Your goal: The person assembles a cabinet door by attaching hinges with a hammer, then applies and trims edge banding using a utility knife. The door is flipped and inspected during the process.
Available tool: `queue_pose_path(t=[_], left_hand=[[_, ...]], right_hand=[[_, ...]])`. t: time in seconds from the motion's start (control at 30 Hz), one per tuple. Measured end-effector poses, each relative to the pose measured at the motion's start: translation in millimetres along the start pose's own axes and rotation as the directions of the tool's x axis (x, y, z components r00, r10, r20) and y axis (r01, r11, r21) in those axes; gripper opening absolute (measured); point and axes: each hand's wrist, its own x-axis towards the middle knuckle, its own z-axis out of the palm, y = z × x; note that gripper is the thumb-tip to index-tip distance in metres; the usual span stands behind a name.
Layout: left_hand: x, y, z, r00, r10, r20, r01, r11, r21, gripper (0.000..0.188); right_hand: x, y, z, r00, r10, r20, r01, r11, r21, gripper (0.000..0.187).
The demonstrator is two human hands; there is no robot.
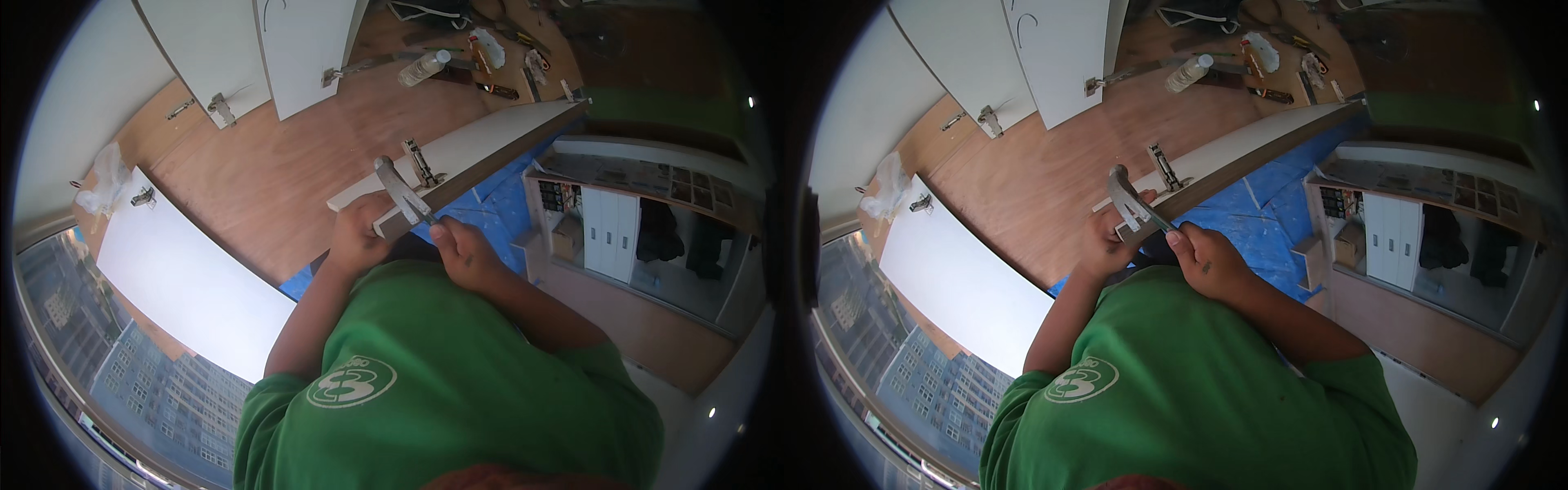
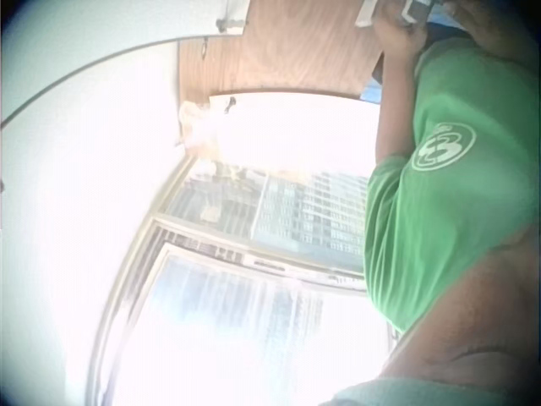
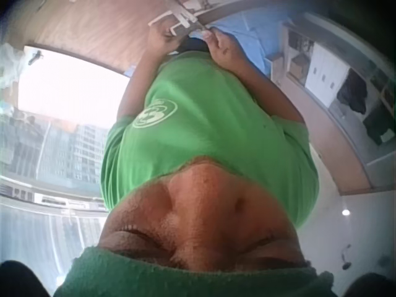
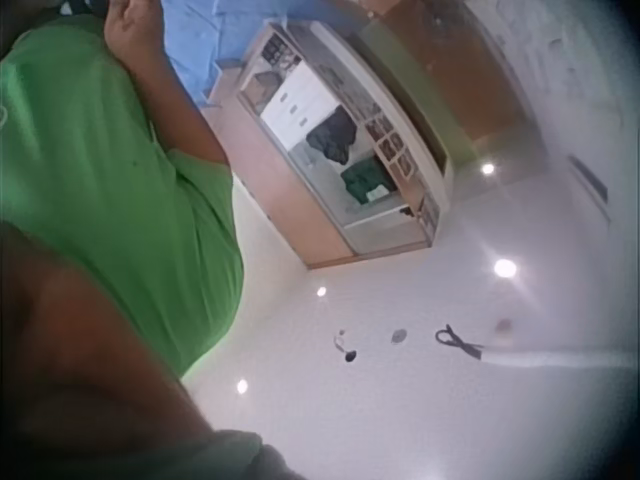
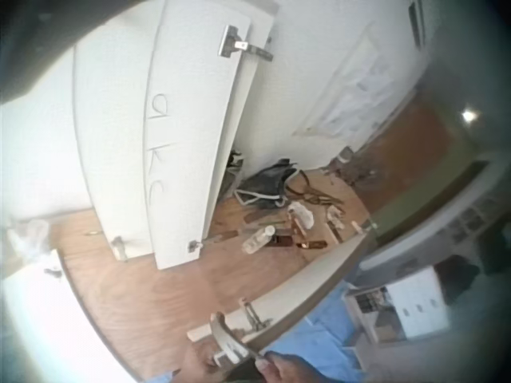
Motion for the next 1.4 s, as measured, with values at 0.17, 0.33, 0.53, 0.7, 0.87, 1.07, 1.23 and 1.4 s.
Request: queue_pose_path(t=[0.17, 0.33, 0.53, 0.7, 0.87, 1.07, 1.23, 1.4], left_hand=[[9, -4, 7, 0.993, 0.096, -0.074, -0.097, 0.995, -0.011, 0.048], [12, 1, 1, 0.998, 0.023, -0.056, -0.028, 0.996, -0.087, 0.050], [9, 2, -3, 0.999, -0.006, -0.036, 0.002, 0.995, -0.104, 0.050], [10, -1, -1, 0.997, 0.052, -0.060, -0.057, 0.995, -0.083, 0.051], [12, 3, -6, 0.998, 0.015, -0.057, -0.020, 0.996, -0.089, 0.051], [15, 3, -8, 0.998, 0.043, -0.037, -0.044, 0.998, -0.041, 0.052], [17, 5, -10, 0.996, 0.091, -0.020, -0.091, 0.995, 0.029, 0.051], [16, 7, -10, 0.998, 0.053, -0.021, -0.052, 0.998, 0.018, 0.052]], right_hand=[[4, 36, -8, 0.986, -0.014, -0.169, 0.021, 0.999, 0.038, 0.043], [7, 59, -8, 0.968, 0.024, -0.249, 0.003, 0.994, 0.109, 0.045], [12, 41, -17, 0.991, -0.036, -0.128, 0.060, 0.980, 0.189, 0.036], [15, -4, -13, 0.977, -0.212, 0.029, 0.205, 0.966, 0.158, 0.023], [17, -17, -10, 0.970, -0.199, 0.138, 0.175, 0.970, 0.168, 0.019], [17, -22, -8, 0.973, -0.180, 0.146, 0.158, 0.977, 0.146, 0.018], [17, -28, -4, 0.966, -0.194, 0.172, 0.173, 0.977, 0.127, 0.019], [17, -30, -2, 0.967, -0.204, 0.154, 0.181, 0.972, 0.151, 0.020]])
